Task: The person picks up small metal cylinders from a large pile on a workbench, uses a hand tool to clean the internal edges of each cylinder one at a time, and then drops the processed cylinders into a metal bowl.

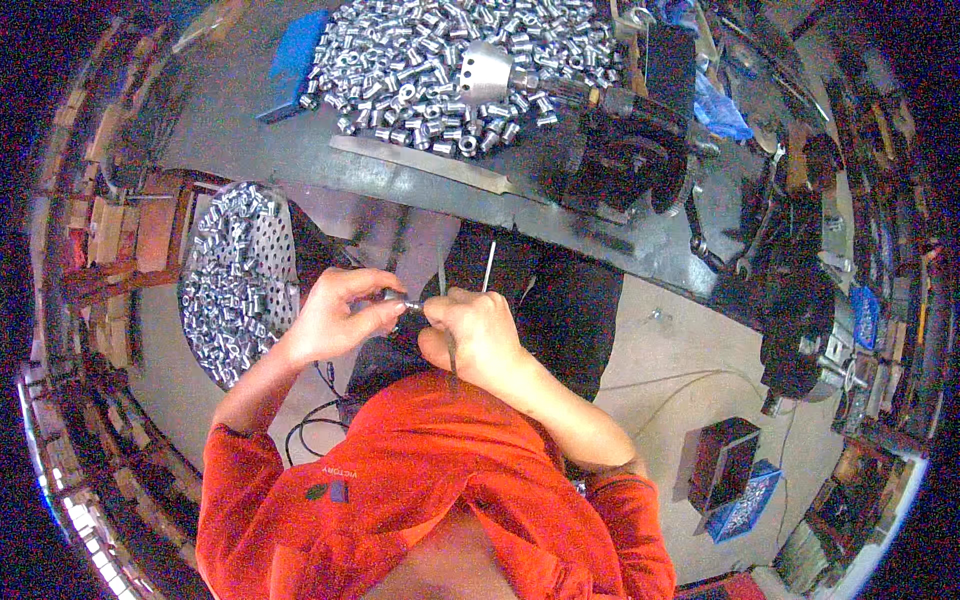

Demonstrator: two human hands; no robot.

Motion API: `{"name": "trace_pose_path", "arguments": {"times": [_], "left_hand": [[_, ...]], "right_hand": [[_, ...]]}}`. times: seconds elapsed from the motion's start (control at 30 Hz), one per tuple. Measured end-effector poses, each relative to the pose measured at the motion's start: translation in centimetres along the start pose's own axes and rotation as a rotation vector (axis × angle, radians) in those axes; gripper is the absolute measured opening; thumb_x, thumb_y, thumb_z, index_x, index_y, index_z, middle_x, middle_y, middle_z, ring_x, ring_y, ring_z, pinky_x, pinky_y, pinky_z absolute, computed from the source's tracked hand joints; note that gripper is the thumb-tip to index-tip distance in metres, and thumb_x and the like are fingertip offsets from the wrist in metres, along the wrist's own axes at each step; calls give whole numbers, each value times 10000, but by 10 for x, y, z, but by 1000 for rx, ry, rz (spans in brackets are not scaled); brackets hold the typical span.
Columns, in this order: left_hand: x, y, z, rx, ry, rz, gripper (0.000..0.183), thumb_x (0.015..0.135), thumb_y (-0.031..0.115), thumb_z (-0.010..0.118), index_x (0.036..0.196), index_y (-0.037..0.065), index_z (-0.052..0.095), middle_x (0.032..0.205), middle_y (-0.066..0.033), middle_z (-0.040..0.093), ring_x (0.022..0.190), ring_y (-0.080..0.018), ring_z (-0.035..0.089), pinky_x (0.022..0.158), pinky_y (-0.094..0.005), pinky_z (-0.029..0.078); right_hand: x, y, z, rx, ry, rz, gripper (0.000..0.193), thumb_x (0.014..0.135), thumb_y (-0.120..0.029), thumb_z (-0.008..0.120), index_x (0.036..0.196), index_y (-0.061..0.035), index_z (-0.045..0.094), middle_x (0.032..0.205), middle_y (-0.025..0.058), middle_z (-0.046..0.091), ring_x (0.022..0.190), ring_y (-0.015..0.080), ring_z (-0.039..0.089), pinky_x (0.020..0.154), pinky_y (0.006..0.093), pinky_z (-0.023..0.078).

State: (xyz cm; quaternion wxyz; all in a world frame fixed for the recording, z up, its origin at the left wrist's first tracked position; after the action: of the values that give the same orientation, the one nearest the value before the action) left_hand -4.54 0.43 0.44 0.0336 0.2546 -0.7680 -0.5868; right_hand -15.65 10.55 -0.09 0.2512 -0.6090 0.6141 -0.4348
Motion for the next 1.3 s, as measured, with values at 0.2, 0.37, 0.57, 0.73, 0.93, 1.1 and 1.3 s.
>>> {"name": "trace_pose_path", "arguments": {"times": [0.2, 0.37, 0.57, 0.73, 0.93, 1.1, 1.3], "left_hand": [[12, 20, -29, 436, 206, 320, 209, 666, 10, 673, 865, 6, 610, 720, -69, 547, 593, -154, 536, 521, -280, 428], [13, -1, -40, 634, 361, 335, 271, 591, 31, 663, 854, 16, 599, 676, -89, 465, 555, -241, 497, 504, -335, 395], [13, 4, -31, 682, 358, 429, 268, 573, 40, 663, 833, 22, 601, 682, -91, 482, 571, -274, 527, 503, -364, 415], [14, 6, -18, 781, 298, 442, 308, 568, 103, 685, 862, 60, 604, 743, -85, 515, 615, -295, 569, 532, -389, 456], [36, 15, -10, 757, 257, 465, 266, 622, 141, 658, 881, 91, 621, 737, -78, 550, 645, -293, 592, 566, -408, 478], [104, 29, -64, 807, 511, 579, 254, 634, 126, 659, 881, 68, 637, 740, -130, 606, 669, -321, 606, 589, -401, 484], [155, 68, -156, 206, 601, 414, 433, 816, 105, 635, 1219, 22, 501, 806, -48, 612, 564, -79, 545, 529, -224, 455]], "right_hand": [[-12, 9, -17, 245, -30, 28, 328, 650, -112, 644, 584, -50, 329, 542, 79, 336, 457, 236, 388, 436, 349, 287], [-18, -34, -35, 393, -62, -181, 390, 682, -220, 635, 560, -72, 296, 534, 64, 304, 448, 255, 366, 426, 365, 238], [-14, -40, -26, 373, -98, -154, 328, 665, -165, 591, 573, -52, 296, 543, 71, 293, 451, 266, 358, 431, 369, 244], [0, -34, -13, 321, -135, -121, 289, 632, -73, 599, 587, -39, 316, 539, 105, 321, 473, 285, 395, 453, 377, 286], [7, -22, -4, -15, -6, -214, 196, 627, -110, 643, 605, -78, 451, 578, 110, 463, 528, 324, 510, 495, 421, 406], [-15, -35, -41, -19, 198, -315, 255, 584, -98, 645, 574, -75, 391, 530, 64, 346, 431, 256, 415, 404, 368, 311], [-18, -24, -39, 35, 196, -256, 285, 572, -89, 641, 555, -84, 356, 534, 52, 344, 431, 235, 419, 397, 342, 291]]}}
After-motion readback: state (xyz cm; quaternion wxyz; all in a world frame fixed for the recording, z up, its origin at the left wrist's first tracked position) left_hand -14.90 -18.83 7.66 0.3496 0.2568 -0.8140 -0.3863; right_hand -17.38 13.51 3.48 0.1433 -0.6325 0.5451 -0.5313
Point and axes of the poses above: each hand's wrist, its own x-axis towards the middle knuckle, its own z-axis out of the palm, y = z × x, the point moved 6 cm from there along x, towards the middle knuckle
